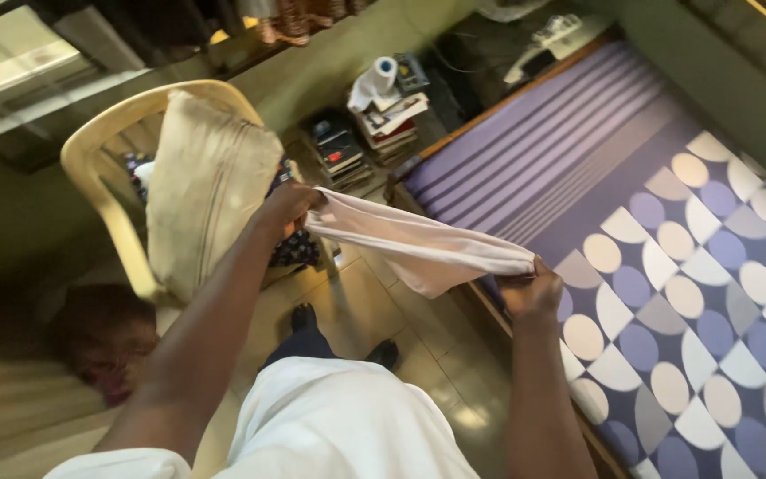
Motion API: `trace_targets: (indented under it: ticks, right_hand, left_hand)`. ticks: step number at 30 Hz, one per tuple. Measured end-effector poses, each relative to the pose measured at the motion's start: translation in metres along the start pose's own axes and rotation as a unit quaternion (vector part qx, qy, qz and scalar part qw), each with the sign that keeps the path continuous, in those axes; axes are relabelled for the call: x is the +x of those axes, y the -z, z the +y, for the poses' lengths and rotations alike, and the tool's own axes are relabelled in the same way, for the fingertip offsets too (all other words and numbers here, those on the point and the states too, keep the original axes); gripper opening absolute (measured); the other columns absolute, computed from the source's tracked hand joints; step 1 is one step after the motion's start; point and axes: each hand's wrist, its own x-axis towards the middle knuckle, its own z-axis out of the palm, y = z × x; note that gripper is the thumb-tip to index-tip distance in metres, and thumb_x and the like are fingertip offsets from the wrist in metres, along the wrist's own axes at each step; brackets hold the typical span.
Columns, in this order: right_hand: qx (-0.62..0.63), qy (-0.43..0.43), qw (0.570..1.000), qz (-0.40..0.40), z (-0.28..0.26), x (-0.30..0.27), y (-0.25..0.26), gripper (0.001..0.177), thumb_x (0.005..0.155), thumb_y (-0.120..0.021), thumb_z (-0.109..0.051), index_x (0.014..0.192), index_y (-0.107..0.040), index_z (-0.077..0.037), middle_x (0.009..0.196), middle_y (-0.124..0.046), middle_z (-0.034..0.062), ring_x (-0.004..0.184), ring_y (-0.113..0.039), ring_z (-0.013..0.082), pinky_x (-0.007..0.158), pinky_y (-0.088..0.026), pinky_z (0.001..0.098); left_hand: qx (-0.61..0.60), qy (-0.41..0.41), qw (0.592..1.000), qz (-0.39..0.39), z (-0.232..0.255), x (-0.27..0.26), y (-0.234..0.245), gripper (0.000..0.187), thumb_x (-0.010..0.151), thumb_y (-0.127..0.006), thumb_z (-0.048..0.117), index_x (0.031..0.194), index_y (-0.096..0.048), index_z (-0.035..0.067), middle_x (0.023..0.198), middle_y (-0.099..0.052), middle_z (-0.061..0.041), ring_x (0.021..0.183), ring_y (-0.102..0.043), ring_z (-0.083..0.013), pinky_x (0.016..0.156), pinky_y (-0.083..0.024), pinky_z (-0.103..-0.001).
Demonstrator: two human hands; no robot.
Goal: Making a bed by tucking in the sheets and putting a pillowcase on a pillow.
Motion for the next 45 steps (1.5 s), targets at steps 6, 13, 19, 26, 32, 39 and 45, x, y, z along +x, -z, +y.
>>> trace_targets:
  ticks: [6, 13, 19, 26, 32, 39, 45]
  right_hand:
    - [-0.069, -0.039, 0.997, -0.01, 0.037, 0.008, -0.017, 0.043, 0.103, -0.034, -0.023, 0.129, -0.048, 0.009, 0.132, -0.059, 0.0261, 0.123, -0.059, 0.0401, 0.11, -0.046, 0.0566]
    - [-0.096, -0.049, 0.993, -0.045, 0.104, 0.088, 0.024, 0.022, 0.112, -0.045, -0.021, 0.109, -0.056, -0.002, 0.105, -0.064, 0.0133, 0.096, -0.064, 0.0281, 0.097, -0.055, 0.0496]
    - [-0.121, -0.134, 0.981, -0.071, 0.181, 0.092, -0.052, 0.028, 0.11, -0.043, -0.026, 0.098, -0.059, -0.005, 0.091, -0.065, 0.0085, 0.082, -0.065, 0.0245, 0.079, -0.059, 0.0452]
    - [-0.341, -0.168, 0.92, -0.092, 0.298, 0.09, -0.1, 0.016, 0.104, -0.051, -0.02, 0.11, -0.059, -0.008, 0.103, -0.067, 0.0103, 0.087, -0.068, 0.0263, 0.081, -0.06, 0.0472]
    - [-0.386, -0.206, 0.887, -0.144, 0.384, 0.074, -0.132, 0.027, 0.102, -0.058, -0.027, 0.119, -0.058, -0.006, 0.118, -0.071, 0.0159, 0.092, -0.068, 0.0285, 0.087, -0.057, 0.0442]
    - [-0.443, -0.264, 0.845, -0.142, 0.471, 0.127, -0.149, 0.055, 0.098, -0.061, -0.039, 0.138, -0.049, -0.003, 0.134, -0.065, 0.0192, 0.111, -0.065, 0.0322, 0.099, -0.05, 0.0477]
    - [-0.585, -0.152, 0.785, -0.138, 0.545, 0.219, -0.151, 0.077, 0.08, -0.077, -0.039, 0.144, -0.061, 0.001, 0.147, -0.056, 0.0156, 0.127, -0.053, 0.0358, 0.102, -0.043, 0.053]
  left_hand:
    - [-0.338, 0.148, 0.929, -0.036, 0.03, -0.076, 0.032, 0.017, 0.092, -0.055, 0.01, 0.099, -0.067, 0.002, 0.091, -0.073, -0.011, 0.076, -0.073, -0.0236, 0.075, -0.065, -0.04]
    - [-0.424, 0.128, 0.897, -0.002, 0.028, -0.138, 0.096, 0.019, 0.091, -0.053, 0.012, 0.101, -0.065, 0.001, 0.094, -0.073, -0.011, 0.08, -0.074, -0.0245, 0.077, -0.065, -0.039]
    - [-0.448, 0.082, 0.889, 0.039, 0.038, -0.19, 0.16, 0.021, 0.092, -0.054, 0.014, 0.105, -0.065, 0.001, 0.096, -0.072, -0.009, 0.081, -0.073, -0.0236, 0.077, -0.063, -0.038]
    - [-0.333, -0.105, 0.924, 0.159, 0.017, -0.254, 0.248, 0.021, 0.1, -0.064, 0.016, 0.113, -0.069, 0.0, 0.098, -0.07, -0.007, 0.083, -0.067, -0.0185, 0.074, -0.056, -0.036]
    - [-0.393, -0.159, 0.879, 0.218, 0.043, -0.317, 0.301, 0.019, 0.099, -0.062, 0.015, 0.113, -0.069, 0.004, 0.104, -0.073, -0.007, 0.094, -0.07, -0.0191, 0.086, -0.058, -0.036]
    - [-0.387, -0.198, 0.858, 0.274, 0.056, -0.311, 0.345, 0.017, 0.101, -0.061, 0.015, 0.113, -0.068, 0.005, 0.104, -0.072, -0.005, 0.095, -0.068, -0.0181, 0.088, -0.057, -0.036]
    - [-0.376, -0.193, 0.848, 0.319, 0.085, -0.299, 0.352, 0.015, 0.101, -0.064, 0.014, 0.112, -0.068, 0.004, 0.097, -0.07, -0.006, 0.086, -0.067, -0.0172, 0.078, -0.059, -0.035]
